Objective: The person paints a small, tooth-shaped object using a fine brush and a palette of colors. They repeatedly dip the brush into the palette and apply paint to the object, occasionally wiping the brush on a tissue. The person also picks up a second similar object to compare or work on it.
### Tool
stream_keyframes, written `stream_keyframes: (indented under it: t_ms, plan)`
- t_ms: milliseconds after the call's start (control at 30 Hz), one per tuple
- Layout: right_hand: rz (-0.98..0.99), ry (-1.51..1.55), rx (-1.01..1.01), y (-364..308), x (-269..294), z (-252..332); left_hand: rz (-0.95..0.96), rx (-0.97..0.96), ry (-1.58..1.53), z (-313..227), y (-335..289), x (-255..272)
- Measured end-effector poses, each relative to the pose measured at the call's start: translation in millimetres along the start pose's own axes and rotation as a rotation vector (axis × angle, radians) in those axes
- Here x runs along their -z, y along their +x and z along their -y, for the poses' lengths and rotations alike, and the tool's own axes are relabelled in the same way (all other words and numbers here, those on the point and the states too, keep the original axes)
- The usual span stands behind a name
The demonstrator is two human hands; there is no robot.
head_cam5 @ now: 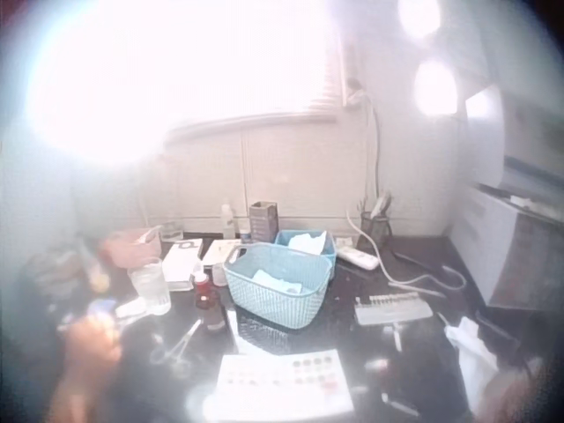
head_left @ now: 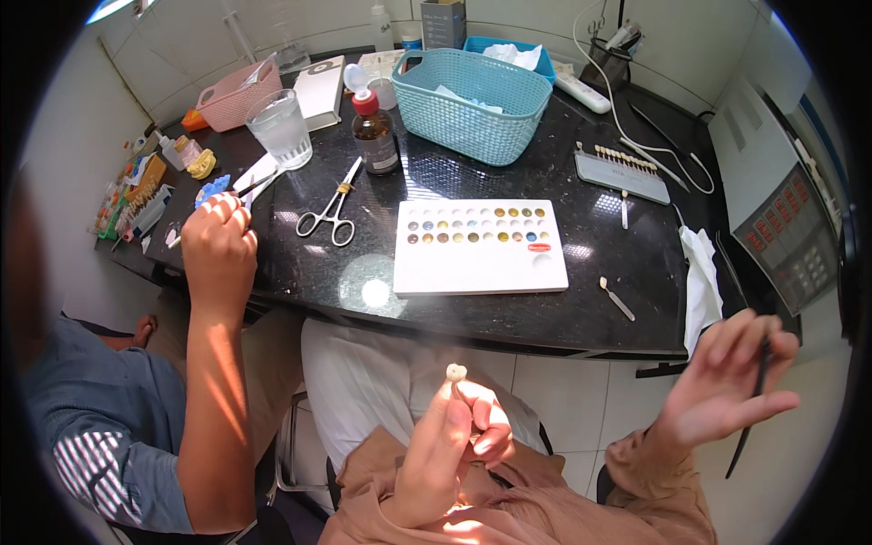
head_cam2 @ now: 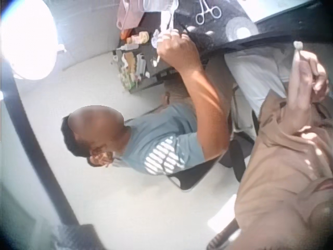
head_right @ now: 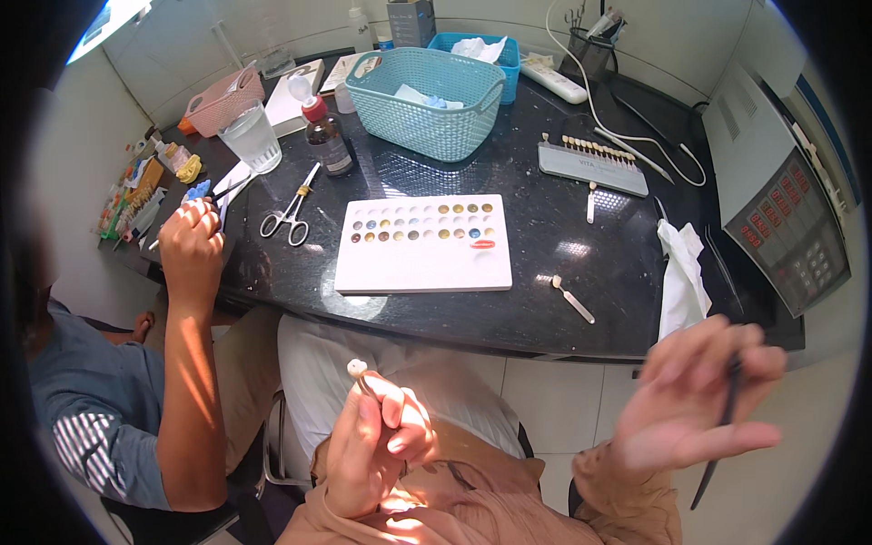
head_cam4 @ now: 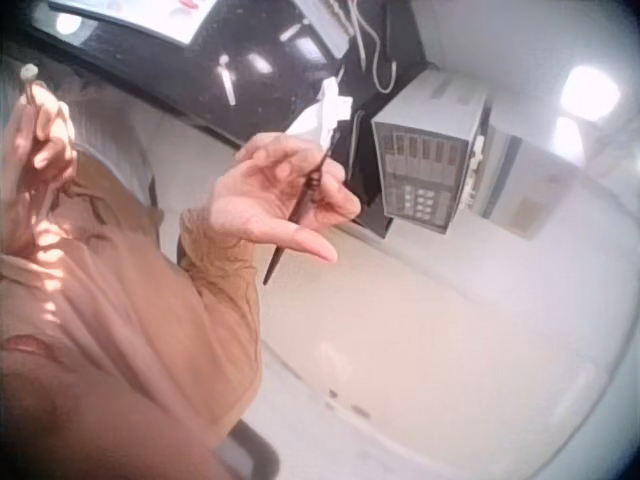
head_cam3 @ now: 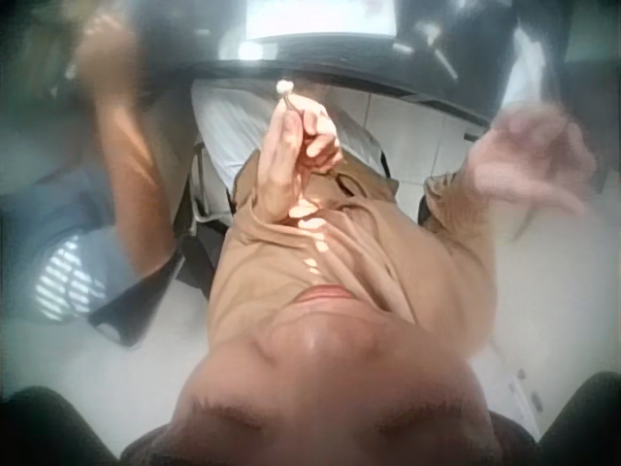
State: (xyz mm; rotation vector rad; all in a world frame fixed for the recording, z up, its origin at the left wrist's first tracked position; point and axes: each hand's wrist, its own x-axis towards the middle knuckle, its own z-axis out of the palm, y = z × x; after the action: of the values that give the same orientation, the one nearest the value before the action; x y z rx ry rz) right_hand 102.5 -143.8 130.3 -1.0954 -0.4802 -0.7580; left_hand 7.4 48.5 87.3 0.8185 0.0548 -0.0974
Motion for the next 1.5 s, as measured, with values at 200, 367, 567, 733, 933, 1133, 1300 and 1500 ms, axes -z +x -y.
stream_keyframes:
  t_ms: [200,367,567,733,933,1133,1300,1500]
  plan:
    - [0.337,0.137,-0.488,-48,-21,1,0.053,-0.067,-0.094,12,1,-9]
    - [0.529,0.122,-0.621,-50,-26,-1,-0.072,-0.086,-0.075,15,-5,-18]
    - [0.374,0.230,-0.774,-43,-29,-6,-0.111,-0.183,-0.088,25,9,-16]
    - [0.395,0.449,-0.813,-58,-22,-18,-0.026,-0.166,0.027,36,5,-11]
    - [0.424,0.531,-0.803,-57,-14,-29,-0.054,-0.171,-0.061,44,5,-12]
    - [0.604,0.345,-0.727,-48,-15,-9,-0.160,-0.091,-0.009,38,-8,-22]
    - [0.629,0.259,-0.652,-55,-16,10,-0.168,-0.215,0.068,38,-18,-24]
    - [0.691,0.145,-0.595,-59,-17,10,-0.307,-0.185,0.120,37,-23,-28]
